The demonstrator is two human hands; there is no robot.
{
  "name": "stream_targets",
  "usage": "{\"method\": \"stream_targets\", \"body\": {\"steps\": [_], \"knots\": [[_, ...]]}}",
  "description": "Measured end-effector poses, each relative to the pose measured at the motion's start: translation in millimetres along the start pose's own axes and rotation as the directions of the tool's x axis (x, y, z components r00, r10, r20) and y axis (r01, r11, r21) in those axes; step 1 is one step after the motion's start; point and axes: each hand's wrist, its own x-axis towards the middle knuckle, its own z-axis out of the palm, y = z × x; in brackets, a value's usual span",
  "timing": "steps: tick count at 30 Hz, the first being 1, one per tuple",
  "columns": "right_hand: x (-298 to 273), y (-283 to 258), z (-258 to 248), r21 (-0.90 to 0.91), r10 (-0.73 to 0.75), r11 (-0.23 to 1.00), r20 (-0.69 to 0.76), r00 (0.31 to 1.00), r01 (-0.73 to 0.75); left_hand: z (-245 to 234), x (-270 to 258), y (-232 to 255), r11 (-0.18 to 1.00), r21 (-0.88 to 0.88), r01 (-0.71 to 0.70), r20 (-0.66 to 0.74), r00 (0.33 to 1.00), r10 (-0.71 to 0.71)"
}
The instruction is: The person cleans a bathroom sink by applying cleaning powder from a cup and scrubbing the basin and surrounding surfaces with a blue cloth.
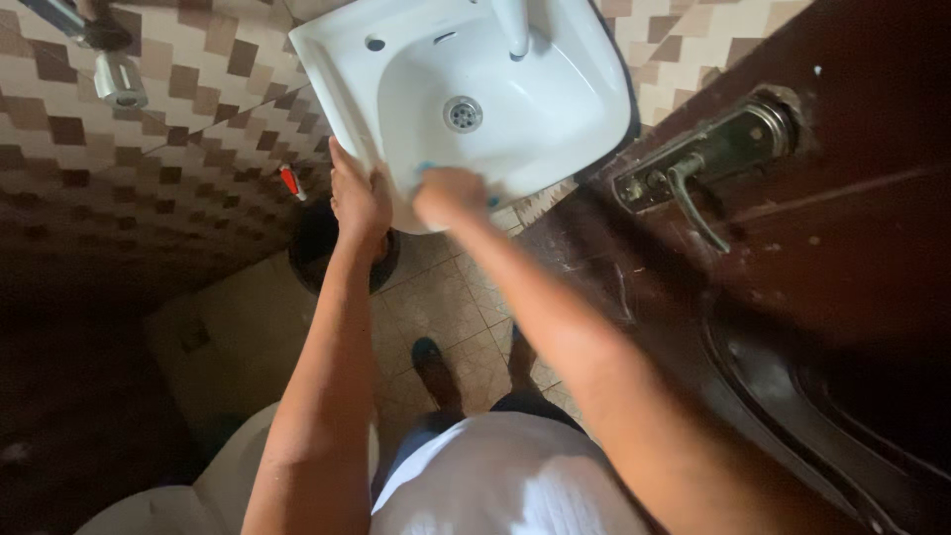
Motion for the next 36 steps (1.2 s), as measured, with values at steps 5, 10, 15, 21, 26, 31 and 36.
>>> {"method": "stream_targets", "body": {"steps": [5, 10, 15, 21, 26, 31, 36], "knots": [[-57, 14, 26, -0.022, -0.307, 0.925, -0.630, 0.713, 0.379, 13, 11, -26, 0.987, 0.091, -0.135, -0.024, 0.990, 0.138], [-48, 116, 1, -0.196, -0.401, 0.903, -0.707, 0.583, 0.383, 9, 7, -19, 0.985, 0.085, -0.149, -0.060, 0.986, 0.155], [-12, 159, -44, -0.193, -0.182, 0.977, -0.564, 0.806, 0.085, 10, 5, -13, 0.998, -0.025, -0.052, -0.020, 0.998, 0.052], [27, 53, -27, -0.073, 0.114, 0.991, 0.007, 0.993, -0.114, 8, 3, -6, 0.998, 0.063, -0.019, -0.038, 0.999, 0.021], [-43, -1, 21, 0.047, -0.223, 0.965, -0.381, 0.897, 0.260, 9, 11, 15, 0.977, 0.169, 0.129, -0.059, 0.991, -0.121], [-58, 78, -15, -0.141, -0.583, 0.724, -0.648, 0.490, 0.675, 22, 25, 11, 0.976, 0.213, 0.052, -0.312, 0.950, 0.018], [-4, 126, -82, -0.211, -0.008, 0.977, -0.023, 1.000, 0.002, 31, 35, 5, 0.970, 0.237, 0.051, -0.371, 0.927, 0.042]]}}
